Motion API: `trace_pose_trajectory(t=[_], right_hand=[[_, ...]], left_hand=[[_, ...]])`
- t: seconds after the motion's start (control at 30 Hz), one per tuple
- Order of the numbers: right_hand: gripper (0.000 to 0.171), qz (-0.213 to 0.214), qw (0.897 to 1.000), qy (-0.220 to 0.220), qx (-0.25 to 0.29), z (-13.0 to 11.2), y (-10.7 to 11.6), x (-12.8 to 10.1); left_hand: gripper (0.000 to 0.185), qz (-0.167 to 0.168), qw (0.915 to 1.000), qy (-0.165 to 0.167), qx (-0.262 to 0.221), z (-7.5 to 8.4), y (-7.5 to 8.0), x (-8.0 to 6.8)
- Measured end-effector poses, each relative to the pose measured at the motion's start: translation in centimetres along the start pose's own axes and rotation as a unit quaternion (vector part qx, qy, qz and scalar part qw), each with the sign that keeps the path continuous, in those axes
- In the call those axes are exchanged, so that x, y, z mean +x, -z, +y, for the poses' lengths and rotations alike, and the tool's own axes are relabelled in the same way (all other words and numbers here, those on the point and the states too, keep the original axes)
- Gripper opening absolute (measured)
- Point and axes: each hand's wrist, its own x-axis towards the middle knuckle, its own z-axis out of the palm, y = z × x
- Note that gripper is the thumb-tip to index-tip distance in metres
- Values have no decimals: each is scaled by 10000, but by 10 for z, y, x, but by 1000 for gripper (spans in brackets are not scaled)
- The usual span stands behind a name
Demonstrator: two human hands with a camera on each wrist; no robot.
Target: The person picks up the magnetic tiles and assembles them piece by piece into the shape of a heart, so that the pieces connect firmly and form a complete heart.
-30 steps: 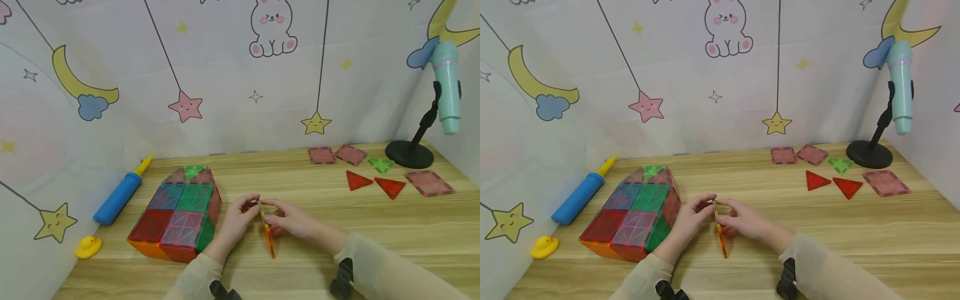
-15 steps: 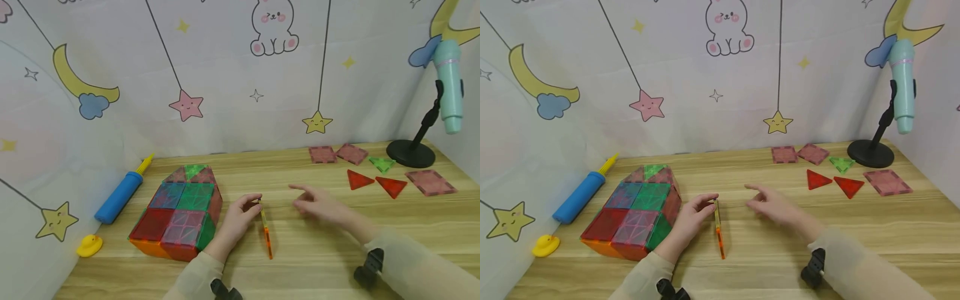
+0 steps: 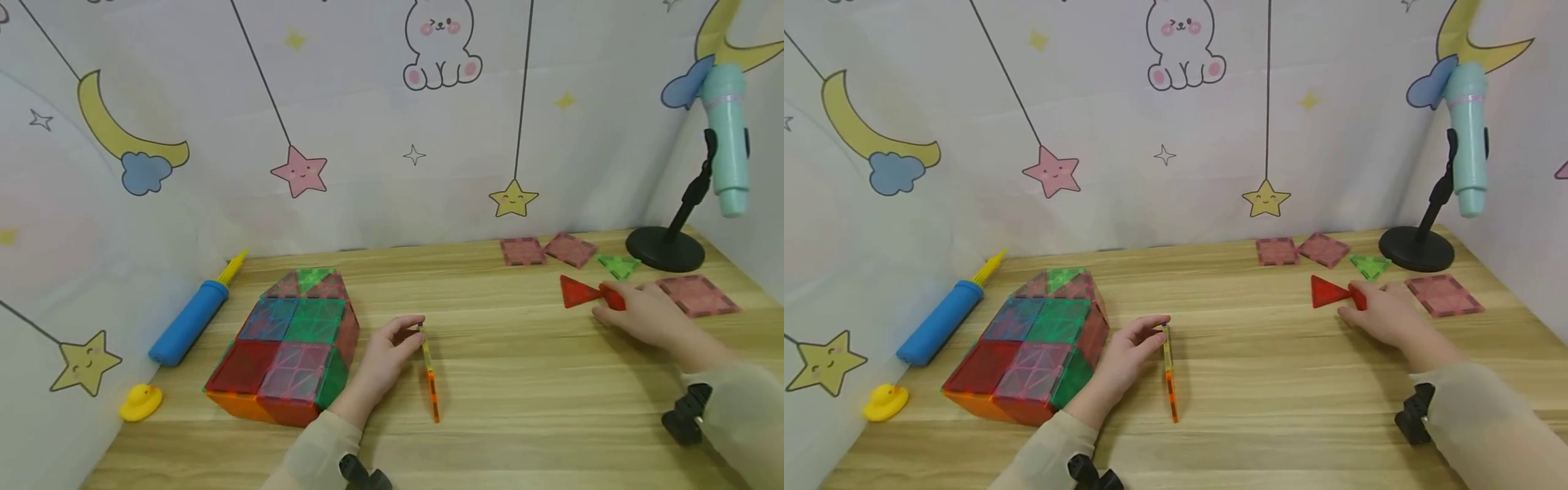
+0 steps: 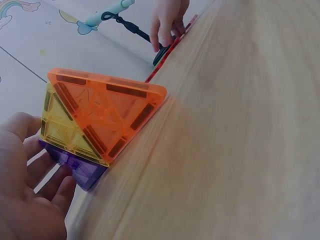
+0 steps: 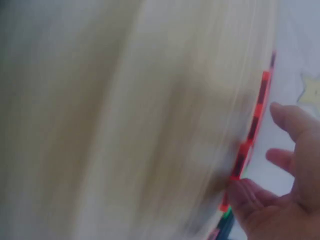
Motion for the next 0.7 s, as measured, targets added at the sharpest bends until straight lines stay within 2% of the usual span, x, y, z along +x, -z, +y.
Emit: trace_pose_trajectory(t=[0.1, 0.33, 0.47, 0.6, 0.7], right_hand=[[69, -9, 9997, 241, -20, -17, -4, 10], [65, -334, 9958, 360, -768, -57, -5, 27], [64, -439, 9941, 535, -832, -75, -10, 33], [57, -381, 9921, 1021, -614, -83, -16, 31], [53, -399, 9888, 1430, 138, -79, -18, 27]], left_hand=[[35, -38, 10000, 1, -55, 0, 2, -1], [37, -72, 10000, 11, -60, 3, 3, -3], [37, -30, 10000, -38, -21, 0, 3, -1], [35, -67, 10000, 1, 51, 8, 3, -4], [34, -128, 9998, 55, 131, 18, 3, -7]])
